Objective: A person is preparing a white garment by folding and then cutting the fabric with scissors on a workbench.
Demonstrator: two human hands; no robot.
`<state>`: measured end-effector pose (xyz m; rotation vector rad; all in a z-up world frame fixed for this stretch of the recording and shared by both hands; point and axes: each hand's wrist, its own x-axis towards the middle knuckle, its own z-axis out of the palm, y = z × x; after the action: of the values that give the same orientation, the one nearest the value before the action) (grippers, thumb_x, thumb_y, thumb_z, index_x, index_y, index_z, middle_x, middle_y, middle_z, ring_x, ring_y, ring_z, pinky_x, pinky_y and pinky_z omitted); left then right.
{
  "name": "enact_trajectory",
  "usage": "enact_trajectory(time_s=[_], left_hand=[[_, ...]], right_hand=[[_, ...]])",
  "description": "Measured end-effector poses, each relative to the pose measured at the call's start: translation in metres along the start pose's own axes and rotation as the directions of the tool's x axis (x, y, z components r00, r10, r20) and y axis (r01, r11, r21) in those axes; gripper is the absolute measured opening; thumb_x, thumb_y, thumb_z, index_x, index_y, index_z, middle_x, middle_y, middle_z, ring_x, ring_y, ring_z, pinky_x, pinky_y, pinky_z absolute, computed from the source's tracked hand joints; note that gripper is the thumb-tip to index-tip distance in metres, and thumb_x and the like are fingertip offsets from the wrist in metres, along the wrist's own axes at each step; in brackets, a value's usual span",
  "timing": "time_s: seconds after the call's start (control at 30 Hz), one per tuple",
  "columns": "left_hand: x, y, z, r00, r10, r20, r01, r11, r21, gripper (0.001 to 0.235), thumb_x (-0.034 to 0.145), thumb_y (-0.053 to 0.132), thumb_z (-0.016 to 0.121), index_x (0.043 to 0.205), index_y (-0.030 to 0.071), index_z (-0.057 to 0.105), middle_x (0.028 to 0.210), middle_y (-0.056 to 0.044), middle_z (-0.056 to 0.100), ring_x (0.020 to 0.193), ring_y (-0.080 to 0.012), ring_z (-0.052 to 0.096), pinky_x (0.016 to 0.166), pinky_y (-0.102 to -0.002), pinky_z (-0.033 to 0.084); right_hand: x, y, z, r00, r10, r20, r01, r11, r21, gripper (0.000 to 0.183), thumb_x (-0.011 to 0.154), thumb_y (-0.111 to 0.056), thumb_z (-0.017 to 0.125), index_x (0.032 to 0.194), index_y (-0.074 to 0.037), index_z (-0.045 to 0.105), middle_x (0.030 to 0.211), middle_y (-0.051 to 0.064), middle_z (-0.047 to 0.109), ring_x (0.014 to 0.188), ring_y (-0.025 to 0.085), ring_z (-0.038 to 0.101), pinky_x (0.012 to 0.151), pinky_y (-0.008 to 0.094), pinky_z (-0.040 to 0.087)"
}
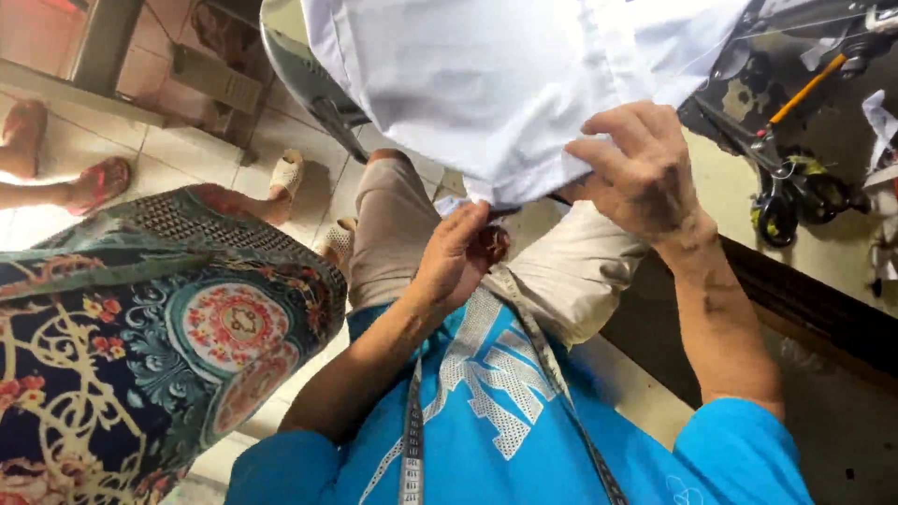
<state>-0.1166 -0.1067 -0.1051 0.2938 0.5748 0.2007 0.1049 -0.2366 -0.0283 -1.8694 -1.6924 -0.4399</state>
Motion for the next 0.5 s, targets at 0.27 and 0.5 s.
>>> enact_trajectory(time_s=[0.27, 0.5], left_hand=[[-0.02, 0.075, 0.045, 0.608, 0.414, 0.678, -0.54, -0.411, 0.734, 0.023, 0.096, 0.006, 0.073, 0.119, 0.01, 0.073, 0.107, -0.01, 0.076, 0.091, -0.0282, 0.066, 0.079, -0.041, 0.052], [0.087, 0.157, 0.085, 0.646, 0.057, 0.761, -0.464, -0.763, 0.45, 0.07, 0.109, 0.039, 0.08, 0.156, 0.002, 0.042, 0.157, -0.021, 0.042, 0.143, -0.0419, 0.036, 0.116, -0.054, 0.032]], right_hand=[[0.003, -0.023, -0.033, 0.972, 0.062, 0.228, -0.043, 0.996, -0.084, 0.048, 0.108, -0.039, 0.06, 0.12, 0.005, 0.074, 0.133, 0.025, 0.072, 0.129, 0.042, 0.066, 0.108, 0.055, 0.049], [-0.012, -0.012, -0.032, 0.98, 0.113, 0.165, -0.101, 0.992, -0.079, 0.037, 0.112, -0.031, 0.06, 0.116, 0.002, 0.075, 0.129, 0.022, 0.074, 0.129, 0.042, 0.065, 0.105, 0.056, 0.047]])
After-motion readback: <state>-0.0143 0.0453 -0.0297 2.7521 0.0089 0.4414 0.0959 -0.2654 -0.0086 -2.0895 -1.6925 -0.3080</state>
